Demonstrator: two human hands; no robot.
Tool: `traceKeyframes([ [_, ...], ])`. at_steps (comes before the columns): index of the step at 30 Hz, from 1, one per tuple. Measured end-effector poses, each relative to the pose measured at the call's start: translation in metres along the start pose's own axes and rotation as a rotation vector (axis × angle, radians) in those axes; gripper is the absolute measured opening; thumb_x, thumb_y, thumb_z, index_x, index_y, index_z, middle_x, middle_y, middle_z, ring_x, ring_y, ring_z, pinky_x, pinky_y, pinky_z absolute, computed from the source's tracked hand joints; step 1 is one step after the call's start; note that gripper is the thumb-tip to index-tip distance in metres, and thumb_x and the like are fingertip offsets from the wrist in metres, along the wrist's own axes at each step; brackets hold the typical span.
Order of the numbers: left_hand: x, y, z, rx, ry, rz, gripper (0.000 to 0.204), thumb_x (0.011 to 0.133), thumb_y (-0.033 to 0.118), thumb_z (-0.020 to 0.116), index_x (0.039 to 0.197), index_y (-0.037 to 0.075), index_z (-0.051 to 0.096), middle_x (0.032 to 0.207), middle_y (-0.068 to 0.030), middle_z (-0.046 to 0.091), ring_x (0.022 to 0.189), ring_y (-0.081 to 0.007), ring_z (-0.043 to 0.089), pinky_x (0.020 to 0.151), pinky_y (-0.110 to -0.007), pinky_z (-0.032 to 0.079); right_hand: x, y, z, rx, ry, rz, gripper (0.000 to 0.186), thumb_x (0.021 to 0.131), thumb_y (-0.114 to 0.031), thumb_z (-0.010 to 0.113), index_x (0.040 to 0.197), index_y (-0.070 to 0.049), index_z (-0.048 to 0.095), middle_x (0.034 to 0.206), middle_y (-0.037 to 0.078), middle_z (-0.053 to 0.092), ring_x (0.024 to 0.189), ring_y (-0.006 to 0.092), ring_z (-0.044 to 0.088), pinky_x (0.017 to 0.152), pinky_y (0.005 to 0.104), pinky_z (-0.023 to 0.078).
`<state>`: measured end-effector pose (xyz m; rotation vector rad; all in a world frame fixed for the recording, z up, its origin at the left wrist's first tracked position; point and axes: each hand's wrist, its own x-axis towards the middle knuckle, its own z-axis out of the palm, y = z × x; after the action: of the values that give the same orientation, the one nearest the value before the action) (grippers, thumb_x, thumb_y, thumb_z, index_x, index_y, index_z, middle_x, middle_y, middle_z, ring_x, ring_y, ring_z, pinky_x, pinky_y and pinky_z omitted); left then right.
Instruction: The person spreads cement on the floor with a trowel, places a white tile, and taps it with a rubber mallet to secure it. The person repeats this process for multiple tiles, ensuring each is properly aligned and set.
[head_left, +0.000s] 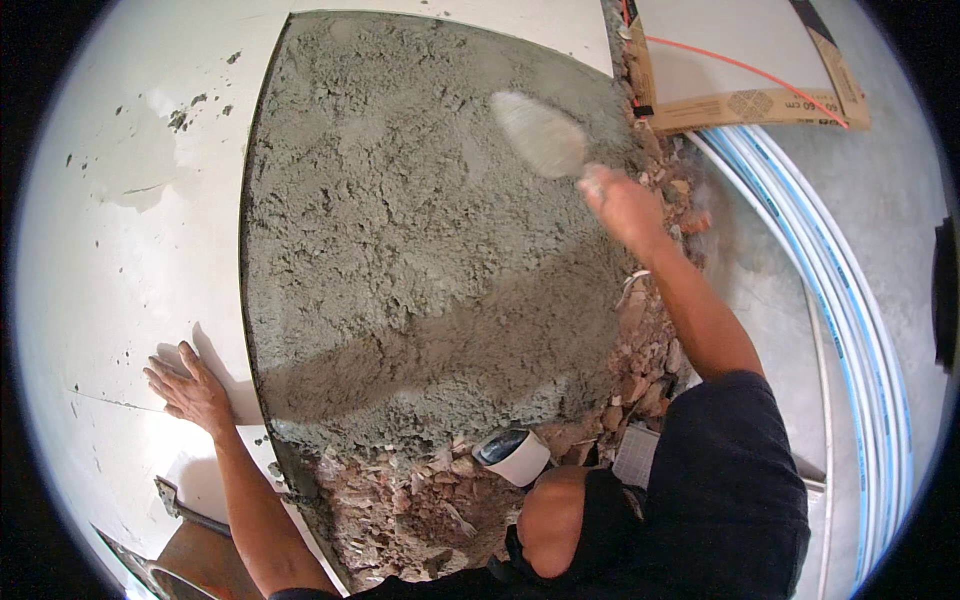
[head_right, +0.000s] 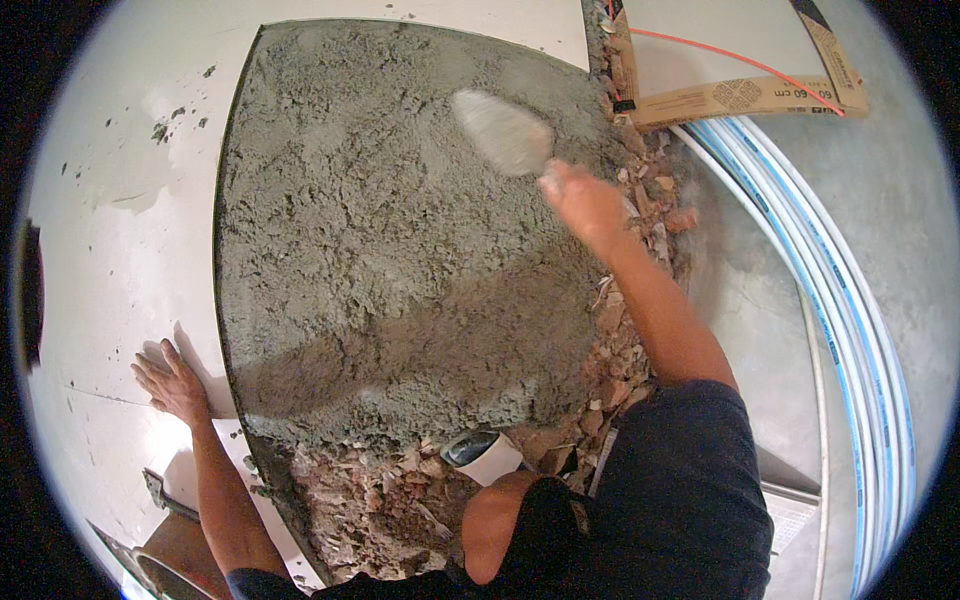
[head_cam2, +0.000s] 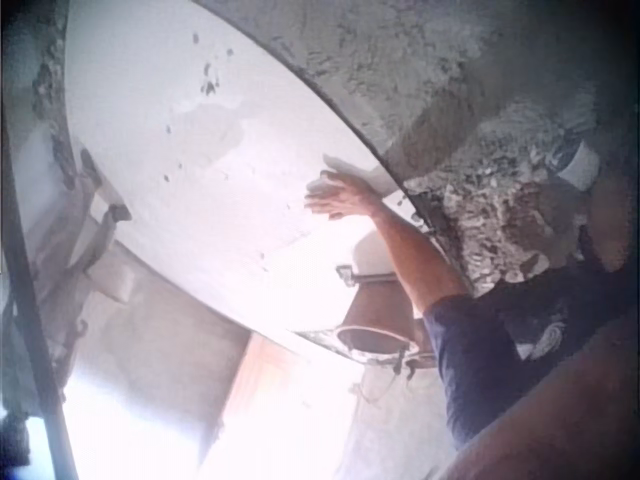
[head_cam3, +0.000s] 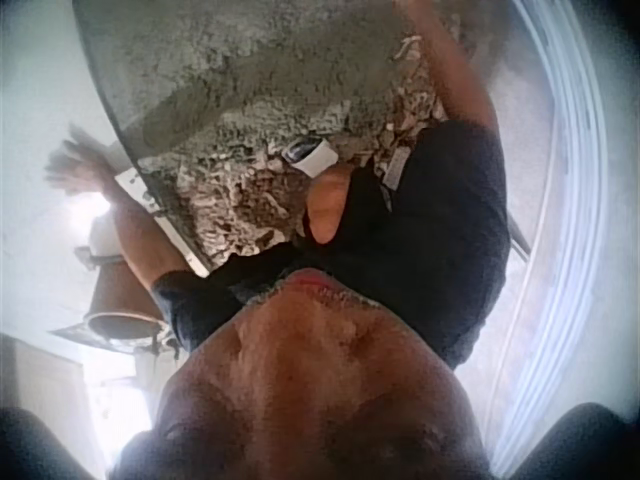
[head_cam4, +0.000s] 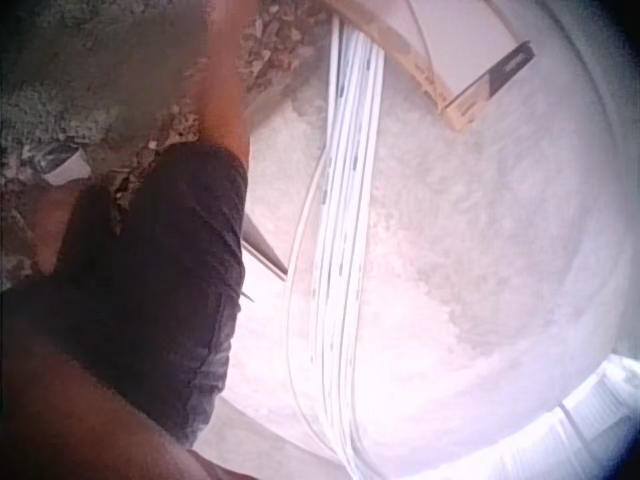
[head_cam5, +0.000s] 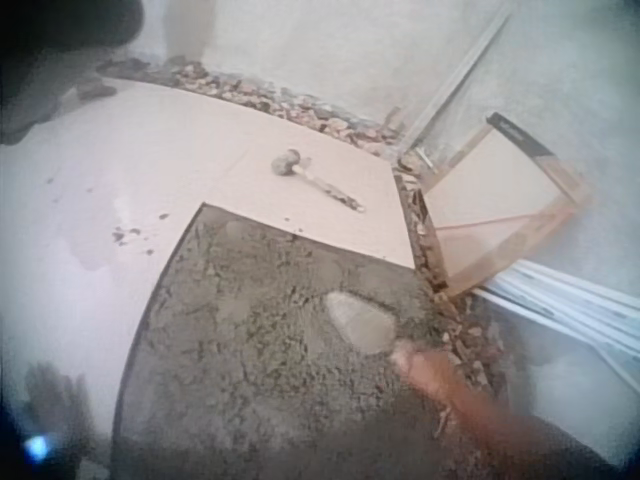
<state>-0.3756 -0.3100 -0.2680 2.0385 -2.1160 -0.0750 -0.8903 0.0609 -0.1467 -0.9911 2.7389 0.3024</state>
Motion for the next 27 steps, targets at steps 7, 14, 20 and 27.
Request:
traceKeyframes([
  [7, 0.000, -0.005, 0.006, 0.004, 0.023, 0.008, 0.083, 0.091, 0.069, 0.036, 0.151, 0.013, 0.024, 0.157, -0.0149, 0.019, 0.146, -0.0321, 0.015, 0.114, -0.058, 0.010, 0.025, 0.064, -0.004, 1.039, -0.120, 0.731, 0.043, 0.095, -0.040, 0.049, 0.120, -0.004, 0.053, 0.084, 0.017, 0.064, 0.065, 0.0278, 0.066, 0.056, 0.0402, 0.055],
  [14, 0.003, -0.009, 0.009, 0.011, 0.044, 0.014, 0.083, 0.090, 0.070, 0.035, 0.151, 0.015, 0.025, 0.157, -0.0138, 0.019, 0.145, -0.0322, 0.016, 0.114, -0.058, 0.011, 0.055, -0.016, -0.019, 1.261, -0.160, 0.551, 0.035, 0.095, -0.036, 0.051, 0.111, -0.005, 0.054, 0.070, 0.009, 0.057, 0.052, 0.0196, 0.056, 0.048, 0.0340, 0.051],
  [20, 0.007, -0.014, 0.014, 0.039, 0.031, 0.022, 0.083, 0.090, 0.072, 0.033, 0.151, 0.016, 0.026, 0.157, -0.0123, 0.020, 0.145, -0.0306, 0.018, 0.113, -0.060, 0.012, 0.036, 0.000, -0.024, 1.217, -0.278, 0.270, 0.043, 0.094, -0.039, 0.054, 0.110, 0.002, 0.055, 0.073, 0.010, 0.057, 0.055, 0.0206, 0.057, 0.049, 0.0365, 0.052],
  [27, 0.007, -0.021, 0.016, 0.046, 0.031, 0.020, 0.085, 0.089, 0.074, 0.032, 0.150, 0.015, 0.027, 0.157, -0.0129, 0.021, 0.145, -0.0294, 0.018, 0.113, -0.060, 0.013, 0.004, 0.054, -0.025, 1.063, -0.056, 0.735, 0.043, 0.094, -0.042, 0.054, 0.110, -0.002, 0.056, 0.071, 0.006, 0.055, 0.054, 0.0167, 0.056, 0.046, 0.0323, 0.048],
])
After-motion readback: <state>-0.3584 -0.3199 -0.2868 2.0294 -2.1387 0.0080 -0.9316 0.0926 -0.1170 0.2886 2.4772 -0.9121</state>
